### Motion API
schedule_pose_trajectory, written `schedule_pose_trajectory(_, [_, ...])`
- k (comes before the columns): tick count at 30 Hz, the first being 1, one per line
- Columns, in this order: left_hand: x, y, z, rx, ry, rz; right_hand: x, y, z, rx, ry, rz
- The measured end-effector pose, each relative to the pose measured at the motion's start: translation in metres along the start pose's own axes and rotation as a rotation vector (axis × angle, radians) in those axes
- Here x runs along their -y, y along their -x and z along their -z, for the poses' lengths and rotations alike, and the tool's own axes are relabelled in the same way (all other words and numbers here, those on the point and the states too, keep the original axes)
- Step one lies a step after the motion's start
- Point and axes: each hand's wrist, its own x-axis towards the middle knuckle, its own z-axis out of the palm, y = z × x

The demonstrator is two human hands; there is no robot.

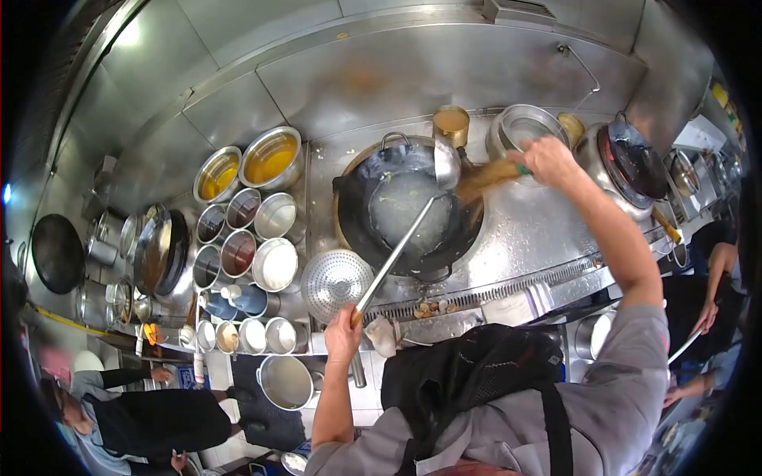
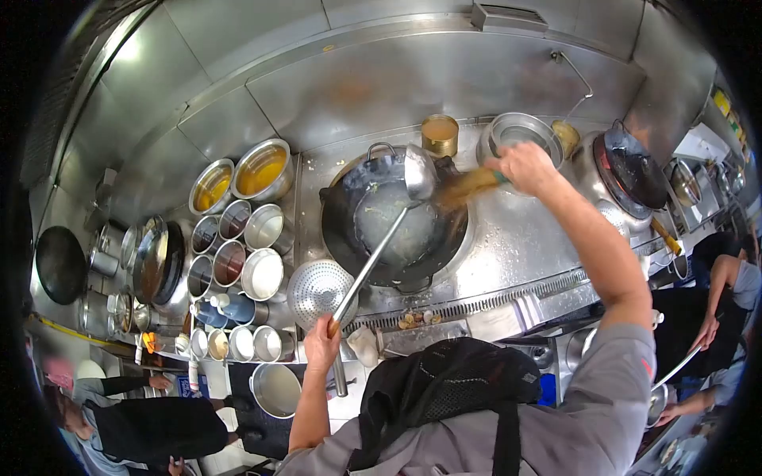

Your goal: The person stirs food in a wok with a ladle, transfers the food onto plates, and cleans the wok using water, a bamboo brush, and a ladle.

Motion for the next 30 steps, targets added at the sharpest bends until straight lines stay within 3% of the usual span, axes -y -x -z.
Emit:
schedule_pose_trajectory(1, [-0.007, 0.002, -0.001, 0.052, 0.029, 0.033, 0.000, 0.004, -0.016, 0.003, 0.008, 0.013])
schedule_pose_trajectory(4, [-0.026, 0.011, -0.002, 0.177, -0.024, 0.131, 0.009, 0.025, -0.048, -0.176, -0.367, -0.193])
schedule_pose_trajectory(8, [-0.044, 0.009, 0.011, 0.188, -0.081, 0.154, 0.037, 0.047, -0.057, -0.231, -0.619, -0.327])
schedule_pose_trajectory(14, [-0.075, -0.024, 0.042, 0.078, -0.516, -0.005, 0.069, 0.069, -0.106, -0.327, -0.845, -0.305])
schedule_pose_trajectory(17, [-0.068, -0.029, 0.030, 0.123, -0.414, -0.015, 0.080, 0.069, -0.120, -0.373, -0.927, -0.339])
schedule_pose_trajectory(18, [-0.061, -0.027, 0.025, 0.240, -0.207, 0.034, 0.085, 0.066, -0.123, -0.399, -0.962, -0.366])
schedule_pose_trajectory(19, [-0.053, -0.024, 0.016, 0.244, -0.214, 0.030, 0.091, 0.063, -0.123, -0.400, -0.969, -0.370])
schedule_pose_trajectory(21, [-0.041, -0.017, 0.004, 0.574, 0.711, 0.527, 0.108, 0.056, -0.123, -0.325, -1.082, -0.374])
schedule_pose_trajectory(23, [-0.046, -0.013, 0.005, 0.676, 1.076, 0.867, 0.131, 0.045, -0.132, -0.304, -1.018, -0.183])
schedule_pose_trajectory(27, [-0.056, 0.001, -0.010, 0.636, 1.383, 0.997, 0.195, 0.017, -0.129, -0.121, -0.715, 0.336])
schedule_pose_trajectory(30, [-0.061, 0.010, -0.016, 0.605, 1.648, 1.003, 0.217, -0.014, -0.121, -0.083, -0.640, 0.406])
